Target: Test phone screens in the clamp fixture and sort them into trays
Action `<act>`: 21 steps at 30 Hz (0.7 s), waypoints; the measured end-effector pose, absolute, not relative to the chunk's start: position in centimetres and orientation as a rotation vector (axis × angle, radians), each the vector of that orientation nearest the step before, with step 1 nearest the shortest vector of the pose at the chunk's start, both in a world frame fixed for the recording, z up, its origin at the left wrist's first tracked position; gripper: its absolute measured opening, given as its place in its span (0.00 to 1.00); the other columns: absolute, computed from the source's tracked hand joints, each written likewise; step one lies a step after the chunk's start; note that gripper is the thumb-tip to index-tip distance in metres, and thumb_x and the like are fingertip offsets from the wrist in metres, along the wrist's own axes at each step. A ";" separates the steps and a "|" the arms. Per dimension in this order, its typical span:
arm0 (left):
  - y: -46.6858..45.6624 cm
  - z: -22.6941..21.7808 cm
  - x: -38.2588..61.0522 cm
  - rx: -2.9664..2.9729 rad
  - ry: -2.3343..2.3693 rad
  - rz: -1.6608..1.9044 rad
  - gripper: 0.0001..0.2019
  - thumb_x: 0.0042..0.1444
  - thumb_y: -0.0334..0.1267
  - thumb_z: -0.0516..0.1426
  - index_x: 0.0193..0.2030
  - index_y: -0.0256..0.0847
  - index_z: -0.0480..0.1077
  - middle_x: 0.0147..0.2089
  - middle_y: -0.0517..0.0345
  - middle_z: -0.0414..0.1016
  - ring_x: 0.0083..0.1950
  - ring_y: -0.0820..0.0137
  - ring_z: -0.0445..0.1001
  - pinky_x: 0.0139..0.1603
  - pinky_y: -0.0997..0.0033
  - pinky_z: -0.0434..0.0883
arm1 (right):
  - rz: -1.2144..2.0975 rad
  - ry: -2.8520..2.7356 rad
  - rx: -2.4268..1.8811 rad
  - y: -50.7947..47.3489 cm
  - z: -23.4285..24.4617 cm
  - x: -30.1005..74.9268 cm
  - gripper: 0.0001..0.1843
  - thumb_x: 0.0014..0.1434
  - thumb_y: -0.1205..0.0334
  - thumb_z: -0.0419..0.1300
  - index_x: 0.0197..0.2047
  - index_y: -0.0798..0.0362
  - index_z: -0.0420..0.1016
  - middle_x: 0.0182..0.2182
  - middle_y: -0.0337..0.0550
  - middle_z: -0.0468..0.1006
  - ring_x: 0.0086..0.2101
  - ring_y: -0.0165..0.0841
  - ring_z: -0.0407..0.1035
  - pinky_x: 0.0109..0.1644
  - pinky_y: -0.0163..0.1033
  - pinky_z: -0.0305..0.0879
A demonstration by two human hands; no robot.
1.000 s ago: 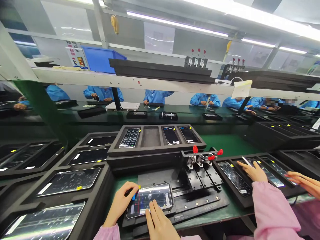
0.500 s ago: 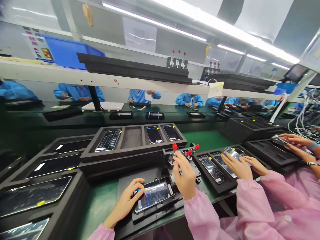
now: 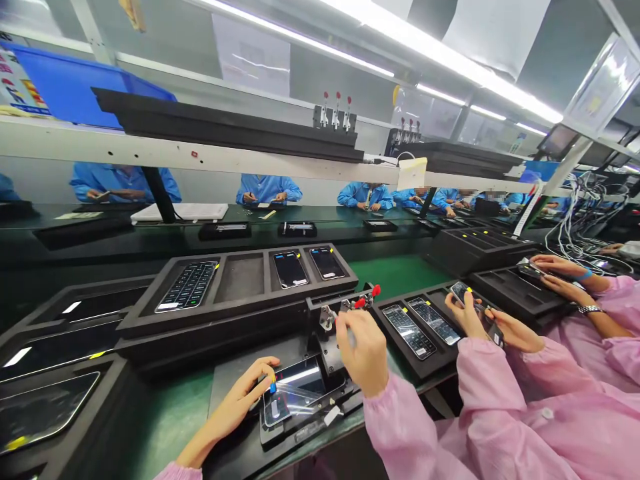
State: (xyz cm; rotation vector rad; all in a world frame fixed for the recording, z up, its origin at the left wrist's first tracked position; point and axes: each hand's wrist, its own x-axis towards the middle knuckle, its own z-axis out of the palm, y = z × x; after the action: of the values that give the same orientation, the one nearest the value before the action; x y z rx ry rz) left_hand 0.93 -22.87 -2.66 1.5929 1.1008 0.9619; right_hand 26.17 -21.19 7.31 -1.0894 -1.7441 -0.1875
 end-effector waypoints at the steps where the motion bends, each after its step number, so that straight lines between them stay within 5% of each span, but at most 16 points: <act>1: -22.8 -2.8 1.0 1.586 1.111 0.971 0.11 0.56 0.47 0.51 0.31 0.45 0.69 0.52 0.54 0.68 0.54 0.63 0.66 0.57 0.65 0.59 | -0.232 -1.760 -1.108 -22.0 6.1 26.3 0.12 0.61 0.65 0.50 0.42 0.55 0.73 0.37 0.46 0.76 0.40 0.34 0.69 0.47 0.43 0.66; 6: -22.6 -3.5 1.0 1.545 1.134 0.994 0.14 0.55 0.44 0.52 0.48 0.47 0.67 0.54 0.54 0.69 0.56 0.64 0.65 0.58 0.64 0.60 | -0.414 -2.061 -1.346 -23.1 1.0 26.1 0.18 0.62 0.61 0.49 0.55 0.51 0.65 0.50 0.44 0.70 0.54 0.45 0.58 0.56 0.65 0.47; 9: -22.6 -3.7 1.1 1.512 1.179 1.020 0.17 0.53 0.43 0.54 0.51 0.47 0.66 0.54 0.54 0.69 0.55 0.62 0.66 0.58 0.62 0.60 | -0.368 -2.113 -1.410 -22.8 0.3 26.1 0.20 0.63 0.60 0.48 0.58 0.50 0.61 0.52 0.44 0.68 0.57 0.46 0.54 0.56 0.68 0.45; 14: -22.5 -3.8 1.2 1.485 1.215 0.999 0.20 0.52 0.43 0.55 0.53 0.49 0.64 0.51 0.55 0.72 0.55 0.63 0.67 0.58 0.61 0.59 | -0.260 -1.810 -1.141 -24.7 -1.0 26.4 0.14 0.61 0.67 0.48 0.47 0.52 0.69 0.43 0.45 0.74 0.47 0.40 0.65 0.56 0.59 0.52; 17: -22.3 -4.2 1.0 1.393 1.200 0.992 0.19 0.55 0.46 0.51 0.54 0.47 0.63 0.51 0.53 0.73 0.54 0.63 0.68 0.56 0.62 0.61 | -0.141 -1.598 -1.024 -26.4 -3.5 26.1 0.11 0.59 0.71 0.47 0.35 0.53 0.69 0.30 0.43 0.74 0.33 0.35 0.68 0.44 0.48 0.64; 21: -22.3 -4.6 0.9 1.388 1.195 0.985 0.18 0.57 0.47 0.50 0.54 0.48 0.62 0.53 0.53 0.71 0.54 0.64 0.68 0.56 0.62 0.60 | -0.061 -1.505 -1.093 -27.8 -7.2 25.3 0.12 0.59 0.70 0.45 0.26 0.53 0.63 0.22 0.40 0.66 0.24 0.31 0.63 0.31 0.38 0.64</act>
State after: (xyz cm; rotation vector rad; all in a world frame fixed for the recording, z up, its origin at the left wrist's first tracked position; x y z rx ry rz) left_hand 0.89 -22.27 -4.65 1.3880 1.1953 0.9847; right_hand 25.30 -27.85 -7.17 -1.0935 -1.5046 -0.0605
